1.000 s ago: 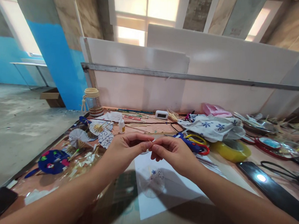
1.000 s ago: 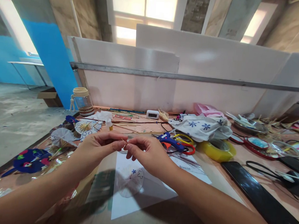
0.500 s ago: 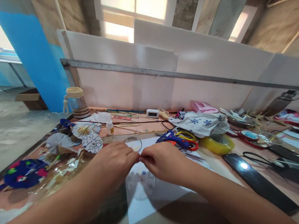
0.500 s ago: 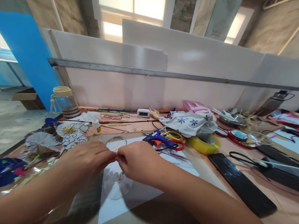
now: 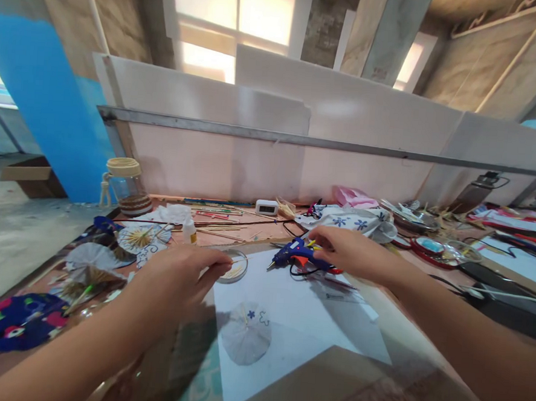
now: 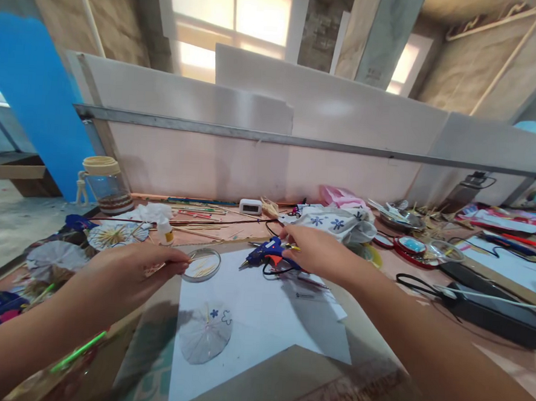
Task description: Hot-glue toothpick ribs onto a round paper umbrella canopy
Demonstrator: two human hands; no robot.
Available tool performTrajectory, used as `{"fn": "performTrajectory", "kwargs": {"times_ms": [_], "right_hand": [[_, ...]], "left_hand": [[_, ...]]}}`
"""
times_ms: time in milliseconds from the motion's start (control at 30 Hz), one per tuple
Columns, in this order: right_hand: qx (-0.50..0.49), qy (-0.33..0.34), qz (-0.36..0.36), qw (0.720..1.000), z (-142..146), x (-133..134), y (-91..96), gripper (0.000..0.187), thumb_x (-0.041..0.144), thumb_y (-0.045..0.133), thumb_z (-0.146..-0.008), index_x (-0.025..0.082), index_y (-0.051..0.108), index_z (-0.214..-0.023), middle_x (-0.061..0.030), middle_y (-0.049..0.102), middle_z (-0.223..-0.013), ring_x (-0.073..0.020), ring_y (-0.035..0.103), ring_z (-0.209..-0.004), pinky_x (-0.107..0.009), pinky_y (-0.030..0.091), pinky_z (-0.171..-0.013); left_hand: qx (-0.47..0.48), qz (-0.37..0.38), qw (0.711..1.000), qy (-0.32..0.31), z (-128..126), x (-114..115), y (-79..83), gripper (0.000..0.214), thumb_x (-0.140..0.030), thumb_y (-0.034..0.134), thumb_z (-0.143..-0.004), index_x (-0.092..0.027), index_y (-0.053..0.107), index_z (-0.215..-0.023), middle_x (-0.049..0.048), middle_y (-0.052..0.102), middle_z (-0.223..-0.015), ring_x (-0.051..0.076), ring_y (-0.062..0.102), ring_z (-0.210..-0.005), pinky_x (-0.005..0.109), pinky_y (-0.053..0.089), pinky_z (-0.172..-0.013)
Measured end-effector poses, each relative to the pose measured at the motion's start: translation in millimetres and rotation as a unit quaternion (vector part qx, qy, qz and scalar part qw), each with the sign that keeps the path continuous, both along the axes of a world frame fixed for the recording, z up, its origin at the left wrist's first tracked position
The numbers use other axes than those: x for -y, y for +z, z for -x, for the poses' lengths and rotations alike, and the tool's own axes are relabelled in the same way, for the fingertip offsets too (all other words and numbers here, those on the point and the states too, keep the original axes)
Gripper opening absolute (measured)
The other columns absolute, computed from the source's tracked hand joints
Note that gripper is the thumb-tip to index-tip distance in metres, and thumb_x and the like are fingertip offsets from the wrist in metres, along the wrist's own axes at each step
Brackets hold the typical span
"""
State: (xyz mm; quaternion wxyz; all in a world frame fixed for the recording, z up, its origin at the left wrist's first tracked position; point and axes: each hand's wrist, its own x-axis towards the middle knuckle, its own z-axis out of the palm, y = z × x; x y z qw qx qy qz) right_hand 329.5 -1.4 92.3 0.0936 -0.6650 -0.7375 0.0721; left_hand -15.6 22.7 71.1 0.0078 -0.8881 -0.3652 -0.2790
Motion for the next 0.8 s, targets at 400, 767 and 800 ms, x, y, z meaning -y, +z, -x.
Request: {"fn": "performTrajectory", "kwargs": {"times_ms": [400, 767, 800], "right_hand": [[-0.098, 0.028, -0.018, 0.995, 13, -35, -65.3, 0.054, 0.013, 0.051, -0.102, 0.015, 0.048, -0.156, -0.0196, 0.06, -0.155, -0.0306, 0.059, -0.141, -0.046, 0.044, -0.118], [-0.079, 0.116, 0.017, 0.99, 79, -134, -53.9, 0.038, 0.036, 0.069, -0.103, 0.019, 0.064, -0.137, -0.0117, 0.066, -0.138, -0.0268, 0.069, -0.115, -0.049, 0.061, -0.097], [-0.072, 0.129, 0.024, 0.989, 83, -139, -56.2, 0.038, 0.038, 0.069, -0.103, 0.019, 0.065, -0.136, -0.0109, 0.066, -0.137, -0.0265, 0.07, -0.114, -0.049, 0.061, -0.095]], "left_hand": [[0.001, 0.029, 0.999, 0.019, 4, -2, 11.1, 0.033, -0.043, 0.052, -0.095, -0.029, 0.08, -0.087, 0.0026, 0.08, -0.078, 0.023, 0.069, -0.068, 0.031, 0.042, -0.063], [0.005, 0.039, 0.997, 0.064, 15, -6, 27.2, 0.035, -0.048, 0.053, -0.092, -0.028, 0.082, -0.092, 0.0042, 0.084, -0.086, 0.026, 0.075, -0.077, 0.033, 0.048, -0.066], [0.009, 0.035, 0.997, 0.068, 16, -6, 27.8, 0.035, -0.048, 0.054, -0.092, -0.028, 0.082, -0.093, 0.0042, 0.084, -0.087, 0.027, 0.076, -0.078, 0.034, 0.048, -0.067]]}}
